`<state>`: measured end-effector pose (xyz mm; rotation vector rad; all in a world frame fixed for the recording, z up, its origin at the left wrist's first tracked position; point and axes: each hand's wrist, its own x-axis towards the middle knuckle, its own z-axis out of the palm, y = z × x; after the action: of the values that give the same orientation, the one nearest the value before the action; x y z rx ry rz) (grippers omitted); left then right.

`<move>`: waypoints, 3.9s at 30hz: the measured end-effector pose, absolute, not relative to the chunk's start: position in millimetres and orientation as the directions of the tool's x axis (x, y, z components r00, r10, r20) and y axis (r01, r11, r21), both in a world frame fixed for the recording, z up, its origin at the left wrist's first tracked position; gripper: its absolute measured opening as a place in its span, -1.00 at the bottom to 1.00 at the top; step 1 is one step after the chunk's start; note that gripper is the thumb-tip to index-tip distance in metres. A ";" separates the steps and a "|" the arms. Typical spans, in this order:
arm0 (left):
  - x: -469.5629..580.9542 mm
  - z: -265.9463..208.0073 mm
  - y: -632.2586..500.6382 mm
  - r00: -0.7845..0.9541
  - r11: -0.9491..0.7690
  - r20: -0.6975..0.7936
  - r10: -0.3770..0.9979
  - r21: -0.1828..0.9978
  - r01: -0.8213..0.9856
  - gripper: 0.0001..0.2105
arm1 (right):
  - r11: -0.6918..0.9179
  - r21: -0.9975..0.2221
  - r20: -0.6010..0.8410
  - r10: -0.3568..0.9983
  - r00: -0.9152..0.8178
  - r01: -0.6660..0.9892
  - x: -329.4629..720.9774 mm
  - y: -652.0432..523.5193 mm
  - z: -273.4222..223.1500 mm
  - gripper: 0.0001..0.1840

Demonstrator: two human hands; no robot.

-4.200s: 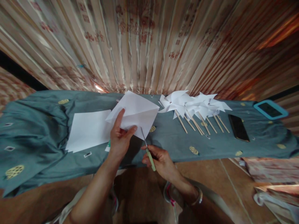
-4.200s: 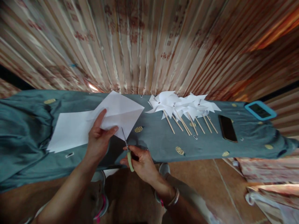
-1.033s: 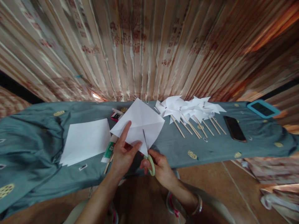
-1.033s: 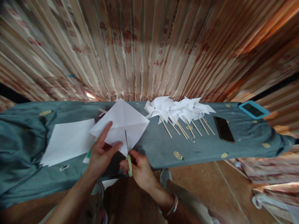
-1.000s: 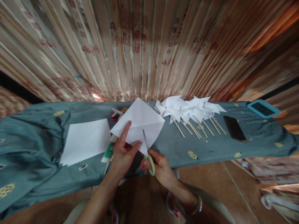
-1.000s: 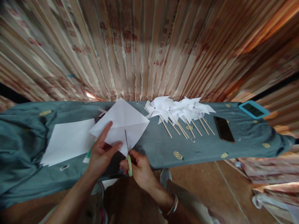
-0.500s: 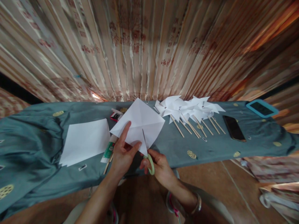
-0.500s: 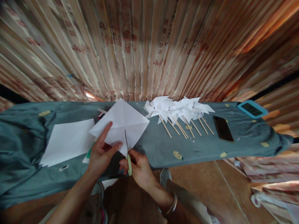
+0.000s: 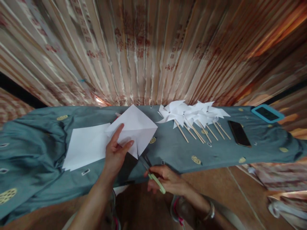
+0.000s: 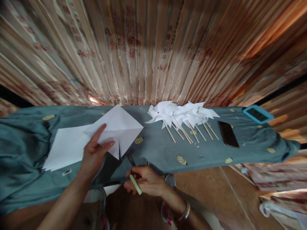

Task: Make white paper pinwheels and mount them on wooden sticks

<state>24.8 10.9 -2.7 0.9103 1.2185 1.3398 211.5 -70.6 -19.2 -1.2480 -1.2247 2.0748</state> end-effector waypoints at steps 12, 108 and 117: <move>16.9 -4.1 4.9 0.007 0.213 -0.216 0.976 0.957 -0.198 -0.60 | -0.186 -0.964 -0.208 0.973 0.103 -0.189 281.9 -47.3 -5.6 -0.47; 49.6 2.4 6.2 -0.145 0.234 -0.436 0.888 0.700 -0.675 -0.79 | -0.405 -0.911 -0.381 0.766 -0.518 0.071 227.9 -63.6 -9.5 -0.35; 49.5 6.2 6.7 -0.144 0.230 -0.442 0.886 0.686 -0.690 -0.83 | -0.433 -0.897 -0.414 0.757 -0.505 0.087 227.5 -63.8 -7.1 -0.33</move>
<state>49.5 6.7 6.2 0.2496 1.0158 1.3901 227.5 -63.8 -7.1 -1.2094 -1.3182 1.9872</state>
